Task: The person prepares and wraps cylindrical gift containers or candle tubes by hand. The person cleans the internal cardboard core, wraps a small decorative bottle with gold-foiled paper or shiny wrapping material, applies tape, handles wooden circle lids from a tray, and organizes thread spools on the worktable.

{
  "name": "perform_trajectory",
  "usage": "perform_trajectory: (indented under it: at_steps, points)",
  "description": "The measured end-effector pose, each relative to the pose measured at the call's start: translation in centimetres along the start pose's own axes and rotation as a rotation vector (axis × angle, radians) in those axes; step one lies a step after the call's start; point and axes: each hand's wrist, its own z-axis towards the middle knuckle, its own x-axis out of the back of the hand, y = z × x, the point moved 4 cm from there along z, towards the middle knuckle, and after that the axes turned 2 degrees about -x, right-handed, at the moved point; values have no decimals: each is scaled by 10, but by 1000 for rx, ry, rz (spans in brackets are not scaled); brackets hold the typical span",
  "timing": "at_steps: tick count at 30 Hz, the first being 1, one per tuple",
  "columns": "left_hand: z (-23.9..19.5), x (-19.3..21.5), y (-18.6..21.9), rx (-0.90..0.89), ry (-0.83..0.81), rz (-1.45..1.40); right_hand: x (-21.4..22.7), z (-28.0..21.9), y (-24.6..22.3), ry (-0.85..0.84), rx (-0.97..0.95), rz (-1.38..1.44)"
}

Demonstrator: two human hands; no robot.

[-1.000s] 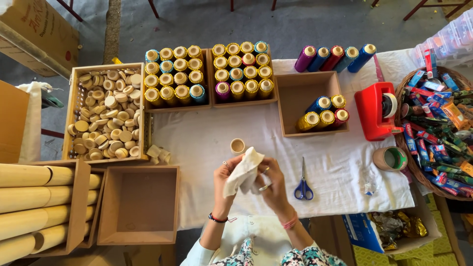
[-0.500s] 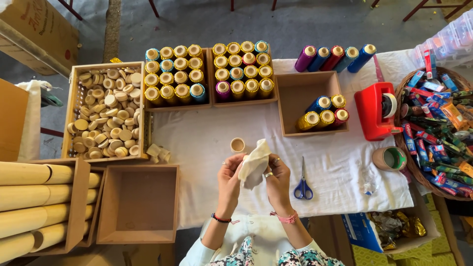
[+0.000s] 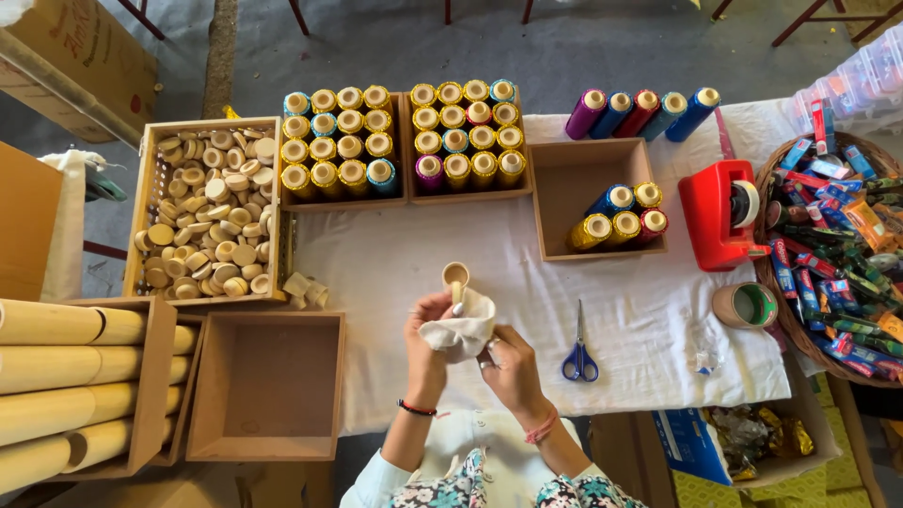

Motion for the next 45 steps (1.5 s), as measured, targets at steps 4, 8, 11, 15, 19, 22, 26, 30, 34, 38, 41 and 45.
perform_trajectory:
  at_steps: [4,8,11,15,19,22,26,30,34,38,41,45]
  points:
    - [18,17,21,-454,117,709,8,-16,42,-87,-253,1]
    - [40,69,-27,-485,70,1266,31,-19,59,-48,-424,-32]
    - [28,108,-69,-556,-51,1525,34,-41,73,-181,-508,-141]
    - [-1,114,-58,-625,-5,1590,34,-87,90,-343,-442,-227]
    - [-43,135,-45,-559,62,1676,26,-129,131,-446,-487,-213]
    - [-86,150,-41,-505,154,1719,32,-129,145,-393,-472,-155]
    - [-128,163,-41,-378,230,1715,30,-73,132,-288,-341,-214]
    - [-168,175,-43,-302,374,1636,9,-29,161,-346,19,-178]
    - [-216,183,-38,-254,492,1422,-55,-25,285,-841,187,-597]
    - [-291,175,5,-431,799,1194,-99,-51,303,-1050,384,-413]
    - [-357,161,57,-626,1124,1177,-132,-75,236,-1373,484,-229]
    - [-426,183,111,-727,1544,1028,-160,-92,71,-1474,430,-453]
